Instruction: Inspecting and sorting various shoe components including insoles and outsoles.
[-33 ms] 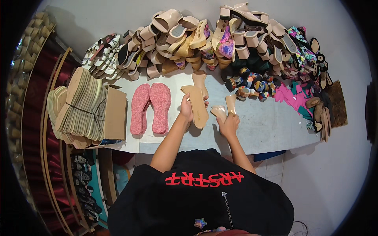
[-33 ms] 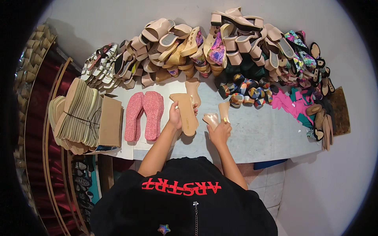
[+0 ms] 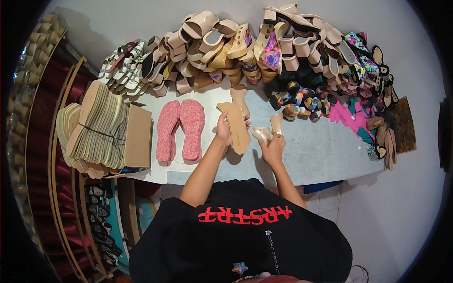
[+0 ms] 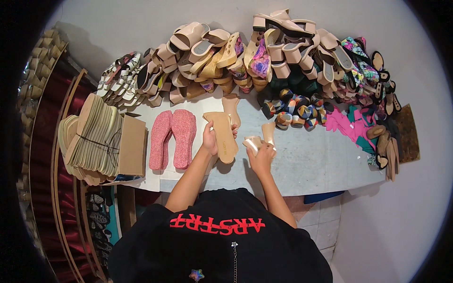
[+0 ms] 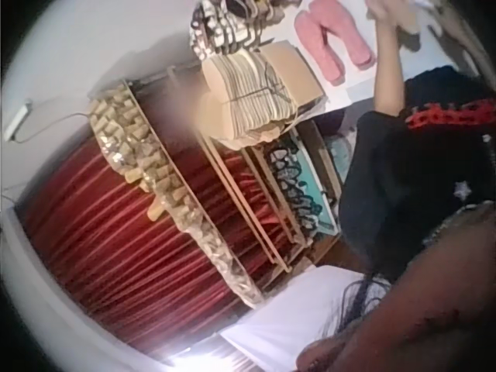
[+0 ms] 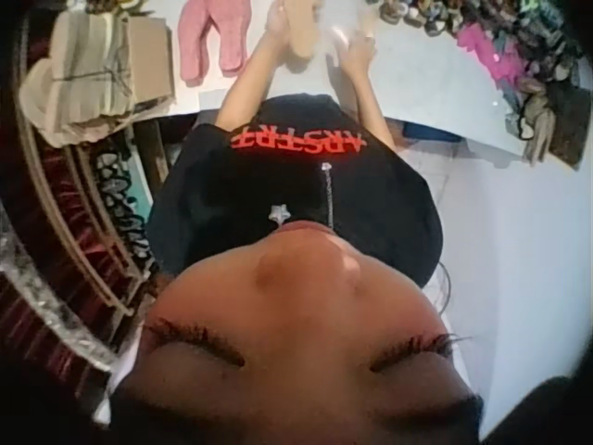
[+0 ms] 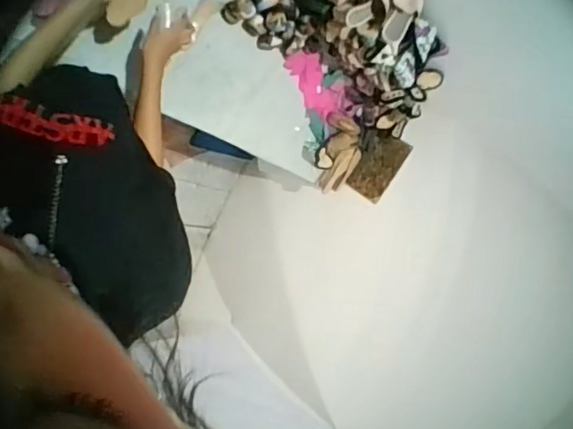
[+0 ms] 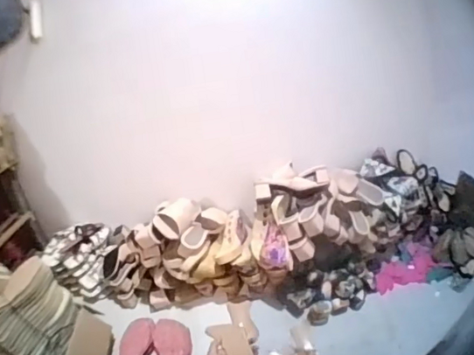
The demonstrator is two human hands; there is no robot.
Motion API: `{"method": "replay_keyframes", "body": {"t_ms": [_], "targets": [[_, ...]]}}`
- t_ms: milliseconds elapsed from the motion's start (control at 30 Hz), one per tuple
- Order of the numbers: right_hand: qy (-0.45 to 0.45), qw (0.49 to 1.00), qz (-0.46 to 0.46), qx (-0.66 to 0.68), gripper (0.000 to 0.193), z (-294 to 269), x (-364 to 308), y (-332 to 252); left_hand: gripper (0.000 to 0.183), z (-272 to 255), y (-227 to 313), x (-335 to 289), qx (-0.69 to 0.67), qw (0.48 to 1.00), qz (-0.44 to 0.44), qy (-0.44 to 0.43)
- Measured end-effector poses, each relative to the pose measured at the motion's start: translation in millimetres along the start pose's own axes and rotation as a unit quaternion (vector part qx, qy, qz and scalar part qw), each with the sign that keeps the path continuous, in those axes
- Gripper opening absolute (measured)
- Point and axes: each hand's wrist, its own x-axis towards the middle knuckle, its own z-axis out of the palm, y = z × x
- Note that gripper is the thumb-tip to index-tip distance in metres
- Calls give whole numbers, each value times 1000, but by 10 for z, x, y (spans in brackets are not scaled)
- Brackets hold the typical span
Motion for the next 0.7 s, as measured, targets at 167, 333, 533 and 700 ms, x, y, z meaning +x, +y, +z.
{"method": "replay_keyframes", "body": {"t_ms": [167, 333, 533, 700], "targets": [[-278, 794, 214, 496, 50, -163, 257, -377, 67, 30, -45, 33, -14, 1000, 10, -16], [-196, 896, 117, 380, 68, -43, 246, -526, 64, 124, -119, 17, 172, 985, -23, -7], [-244, 812, 240, 472, 64, 162, 106, -386, 47, 5, -165, -29, 2, 995, -62, -82], [-254, 755, 324, 511, 41, 216, -8, -221, 32, -221, -218, -129, 80, 993, -84, -34]]}}
